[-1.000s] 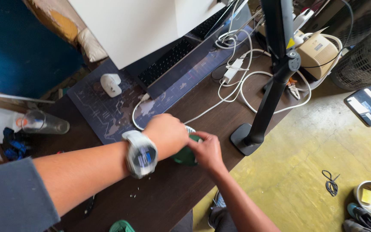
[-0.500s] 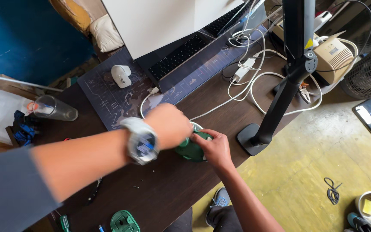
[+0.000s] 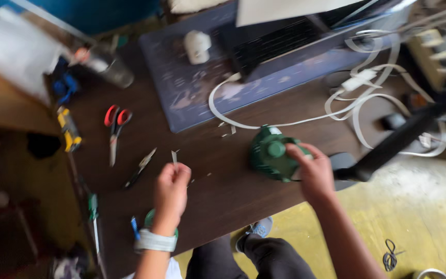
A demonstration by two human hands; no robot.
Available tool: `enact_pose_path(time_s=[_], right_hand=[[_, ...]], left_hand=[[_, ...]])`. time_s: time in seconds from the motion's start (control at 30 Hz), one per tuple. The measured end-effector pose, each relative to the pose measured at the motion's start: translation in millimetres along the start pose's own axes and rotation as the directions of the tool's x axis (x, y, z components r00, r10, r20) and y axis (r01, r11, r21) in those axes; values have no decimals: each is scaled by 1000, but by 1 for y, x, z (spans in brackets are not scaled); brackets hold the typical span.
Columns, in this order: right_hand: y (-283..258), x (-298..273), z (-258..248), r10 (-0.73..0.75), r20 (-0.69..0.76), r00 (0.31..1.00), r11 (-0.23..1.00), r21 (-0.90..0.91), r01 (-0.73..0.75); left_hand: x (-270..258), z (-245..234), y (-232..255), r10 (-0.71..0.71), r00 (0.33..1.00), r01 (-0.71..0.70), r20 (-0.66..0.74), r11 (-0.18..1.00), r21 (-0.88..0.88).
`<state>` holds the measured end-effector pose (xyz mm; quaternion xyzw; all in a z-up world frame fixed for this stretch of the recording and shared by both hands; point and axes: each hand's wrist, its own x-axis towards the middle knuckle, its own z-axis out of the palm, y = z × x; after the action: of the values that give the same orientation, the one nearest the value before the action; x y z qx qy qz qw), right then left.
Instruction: The person disassembles a small green electric fan on a desk. They remove the front grille, then use a screwdriver to remove screws from the rear housing, separating the back cover from the fan body.
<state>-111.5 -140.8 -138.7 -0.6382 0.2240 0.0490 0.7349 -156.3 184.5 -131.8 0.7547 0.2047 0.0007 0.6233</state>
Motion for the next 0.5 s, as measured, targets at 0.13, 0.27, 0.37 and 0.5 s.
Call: enact_pose_path(time_s=[0.13, 0.27, 0.37, 0.5], right_hand=[[0, -3, -7, 135, -32, 990, 983, 129, -130], [3, -4, -16, 66, 26, 998, 973, 220, -70], [7, -6, -22, 57, 40, 998, 963, 262, -65], [9, -9, -24, 45, 8, 999, 968, 247, -46]], left_hand=[[-25, -1, -57, 201, 968, -83, -152, 822, 563], [-33, -3, -75, 237, 949, -79, -210, 820, 568], [-28, -1, -77, 247, 949, -82, -198, 796, 599], [-15, 8, -76, 256, 954, -99, -156, 761, 642]])
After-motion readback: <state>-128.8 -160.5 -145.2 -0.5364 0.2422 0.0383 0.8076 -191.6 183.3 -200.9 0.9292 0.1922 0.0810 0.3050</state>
